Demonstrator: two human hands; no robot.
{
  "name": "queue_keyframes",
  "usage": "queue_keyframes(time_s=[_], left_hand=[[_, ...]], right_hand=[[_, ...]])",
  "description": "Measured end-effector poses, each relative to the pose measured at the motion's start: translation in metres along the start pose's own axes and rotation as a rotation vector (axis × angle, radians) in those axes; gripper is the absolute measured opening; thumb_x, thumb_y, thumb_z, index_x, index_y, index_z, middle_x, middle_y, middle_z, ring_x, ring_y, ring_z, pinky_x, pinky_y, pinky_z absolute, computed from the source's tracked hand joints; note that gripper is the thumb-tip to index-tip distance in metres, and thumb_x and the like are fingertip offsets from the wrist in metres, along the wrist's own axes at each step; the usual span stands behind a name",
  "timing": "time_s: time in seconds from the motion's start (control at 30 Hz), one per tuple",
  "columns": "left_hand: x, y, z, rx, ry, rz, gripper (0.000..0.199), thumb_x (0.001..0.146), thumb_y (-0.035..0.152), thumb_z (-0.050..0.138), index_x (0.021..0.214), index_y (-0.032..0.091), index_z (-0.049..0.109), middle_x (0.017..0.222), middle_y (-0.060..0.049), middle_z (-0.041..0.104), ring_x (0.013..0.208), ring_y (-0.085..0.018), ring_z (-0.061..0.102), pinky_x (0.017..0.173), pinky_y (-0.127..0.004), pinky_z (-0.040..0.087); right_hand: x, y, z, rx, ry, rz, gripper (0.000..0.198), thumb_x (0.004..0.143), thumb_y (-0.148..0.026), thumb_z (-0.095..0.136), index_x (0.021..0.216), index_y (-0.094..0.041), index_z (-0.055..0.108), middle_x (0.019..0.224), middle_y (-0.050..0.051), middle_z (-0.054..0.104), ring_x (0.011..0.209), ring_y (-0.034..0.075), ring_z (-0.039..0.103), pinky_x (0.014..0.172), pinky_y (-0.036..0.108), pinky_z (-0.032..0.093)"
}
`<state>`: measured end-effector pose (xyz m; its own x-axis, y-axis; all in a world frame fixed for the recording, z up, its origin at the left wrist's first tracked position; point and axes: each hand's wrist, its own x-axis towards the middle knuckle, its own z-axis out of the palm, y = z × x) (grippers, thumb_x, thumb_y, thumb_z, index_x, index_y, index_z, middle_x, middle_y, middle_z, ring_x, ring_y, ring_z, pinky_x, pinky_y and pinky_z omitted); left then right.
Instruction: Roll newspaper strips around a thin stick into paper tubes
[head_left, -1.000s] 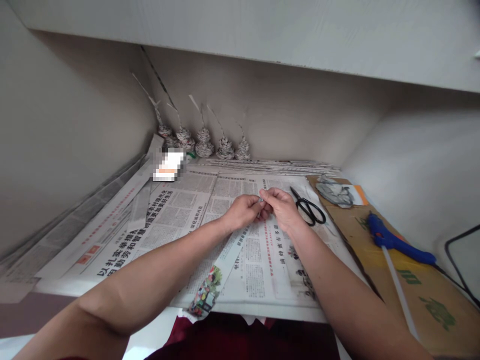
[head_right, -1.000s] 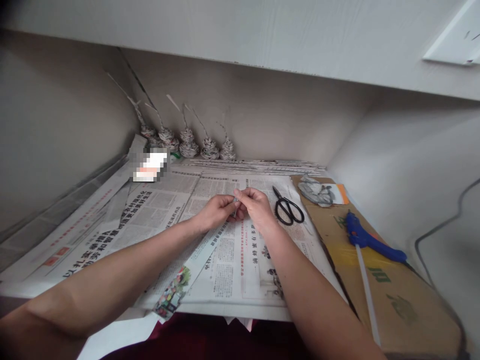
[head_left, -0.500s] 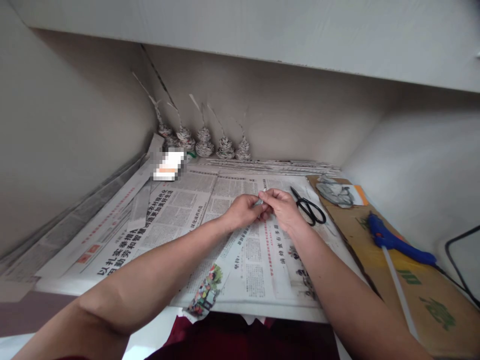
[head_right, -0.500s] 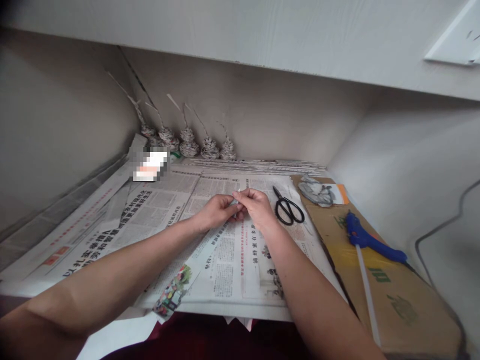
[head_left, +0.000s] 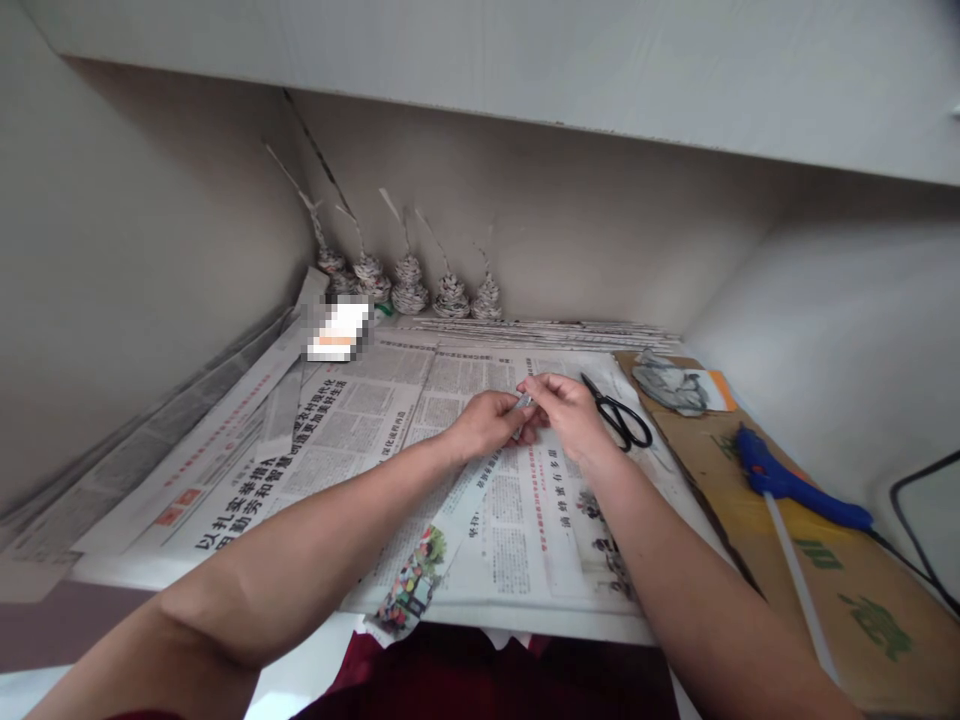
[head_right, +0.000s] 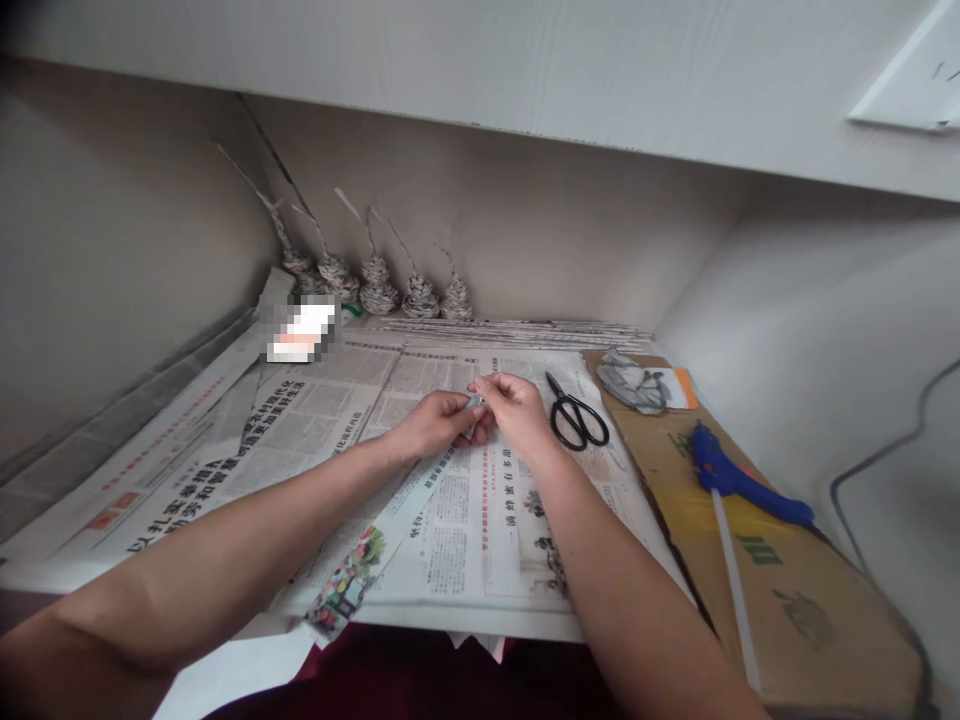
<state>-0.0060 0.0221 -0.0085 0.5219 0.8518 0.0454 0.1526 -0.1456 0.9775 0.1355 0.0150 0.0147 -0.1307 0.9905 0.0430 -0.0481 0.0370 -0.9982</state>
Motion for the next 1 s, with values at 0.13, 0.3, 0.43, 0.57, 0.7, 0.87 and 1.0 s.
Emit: queue_keyframes(time_s=[0.13,0.3,0.43,0.57,0.7,0.87,1.0], left_hand=[[0.001,0.0,-0.001,-0.087,0.042,-0.032,0.034,0.084,0.041,0.047,0.075,0.012,0.061,0.072,-0.008,0.066,0.064,-0.013,0.061,0.056,-0.022,0.05],[0.002,0.004,-0.001,-0.146,0.05,-0.062,0.029,0.083,0.037,0.05,0.074,0.012,0.061,0.072,-0.007,0.065,0.064,-0.013,0.062,0.056,-0.023,0.051],[0.003,0.002,-0.003,-0.171,0.132,-0.123,0.027,0.081,0.037,0.054,0.068,0.014,0.057,0.062,-0.003,0.061,0.059,-0.014,0.062,0.053,-0.022,0.051],[0.005,0.0,-0.004,-0.194,0.166,-0.141,0.022,0.079,0.033,0.057,0.07,0.013,0.059,0.064,-0.003,0.062,0.059,-0.014,0.063,0.055,-0.024,0.052],[0.003,0.001,-0.004,-0.185,0.159,-0.124,0.021,0.078,0.031,0.059,0.071,0.012,0.061,0.066,-0.004,0.063,0.058,-0.013,0.061,0.054,-0.024,0.053],[0.004,-0.001,-0.005,-0.15,0.163,-0.1,0.024,0.077,0.036,0.06,0.073,0.013,0.063,0.065,-0.004,0.064,0.056,-0.012,0.06,0.051,-0.023,0.051],[0.006,-0.005,-0.006,-0.121,0.191,-0.108,0.025,0.078,0.038,0.058,0.078,0.014,0.064,0.066,-0.004,0.065,0.055,-0.012,0.061,0.051,-0.021,0.05]], right_hand=[[0.0,-0.002,-0.001,-0.025,0.066,-0.019,0.031,0.07,-0.047,0.067,0.079,-0.018,0.061,0.054,-0.002,0.058,0.038,0.011,0.052,0.038,0.023,0.036],[0.001,0.0,-0.006,-0.074,0.009,-0.016,0.031,0.062,-0.043,0.075,0.064,-0.018,0.056,0.049,-0.003,0.056,0.042,0.012,0.053,0.042,0.024,0.036],[0.005,0.003,-0.015,-0.098,0.017,0.008,0.027,0.069,-0.043,0.069,0.071,-0.016,0.064,0.055,0.0,0.061,0.048,0.012,0.055,0.045,0.023,0.034],[0.008,0.005,-0.02,-0.081,0.015,0.049,0.028,0.067,-0.042,0.07,0.081,-0.018,0.067,0.067,0.001,0.064,0.056,0.011,0.054,0.048,0.023,0.035],[0.007,0.006,-0.017,-0.151,0.026,0.031,0.028,0.064,-0.043,0.073,0.068,-0.017,0.063,0.063,0.0,0.061,0.055,0.01,0.05,0.049,0.023,0.034],[0.008,0.009,-0.02,-0.09,0.012,0.029,0.028,0.067,-0.044,0.07,0.075,-0.017,0.068,0.066,0.001,0.063,0.054,0.01,0.049,0.049,0.023,0.033],[0.008,0.008,-0.024,0.028,-0.066,0.105,0.03,0.068,-0.042,0.07,0.086,-0.018,0.069,0.073,0.002,0.066,0.063,0.012,0.057,0.053,0.023,0.036]])
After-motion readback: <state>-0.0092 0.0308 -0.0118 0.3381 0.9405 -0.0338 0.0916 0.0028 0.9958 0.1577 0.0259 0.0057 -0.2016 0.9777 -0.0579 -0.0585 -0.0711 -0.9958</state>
